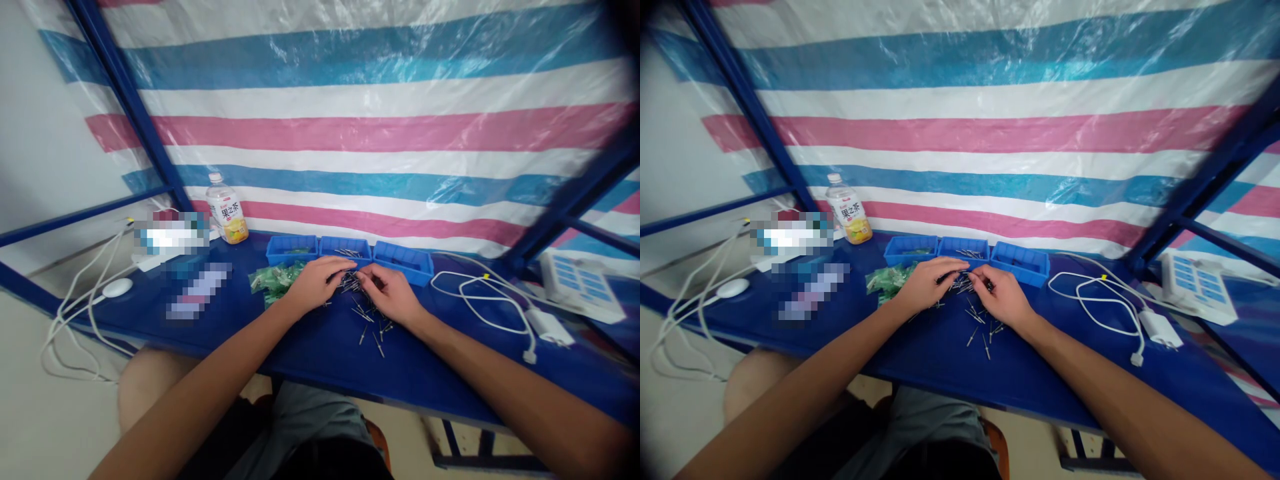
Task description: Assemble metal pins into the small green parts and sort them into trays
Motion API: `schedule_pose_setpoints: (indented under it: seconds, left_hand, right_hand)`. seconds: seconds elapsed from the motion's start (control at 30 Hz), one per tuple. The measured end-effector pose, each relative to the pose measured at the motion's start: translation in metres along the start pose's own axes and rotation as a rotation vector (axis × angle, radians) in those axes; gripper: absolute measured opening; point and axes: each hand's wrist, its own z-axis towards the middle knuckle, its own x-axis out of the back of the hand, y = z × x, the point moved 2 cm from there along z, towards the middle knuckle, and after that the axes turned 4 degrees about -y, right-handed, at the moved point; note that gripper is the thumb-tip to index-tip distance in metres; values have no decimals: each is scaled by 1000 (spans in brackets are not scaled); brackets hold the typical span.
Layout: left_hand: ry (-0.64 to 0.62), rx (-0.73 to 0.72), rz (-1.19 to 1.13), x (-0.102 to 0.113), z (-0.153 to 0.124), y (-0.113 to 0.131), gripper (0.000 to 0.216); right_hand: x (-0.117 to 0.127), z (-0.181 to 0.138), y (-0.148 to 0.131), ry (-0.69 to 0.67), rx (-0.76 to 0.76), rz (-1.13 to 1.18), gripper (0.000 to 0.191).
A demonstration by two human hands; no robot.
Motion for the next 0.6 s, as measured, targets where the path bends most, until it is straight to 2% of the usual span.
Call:
schedule_pose_setpoints:
  seconds: [0.2, 0.4, 0.6]
  left_hand:
    - [8, 48, -54, 3, 0, 3, 30]
    - [85, 66, -172, 4, 0, 8, 20]
    - [85, 96, -278, 1, -1, 5, 19]
  right_hand:
    - [-3, 1, 0, -11, 38, 8, 24]
    - [-4, 1, -2, -61, 153, -44, 19]
    - [-5, 0, -1, -74, 146, -47, 20]
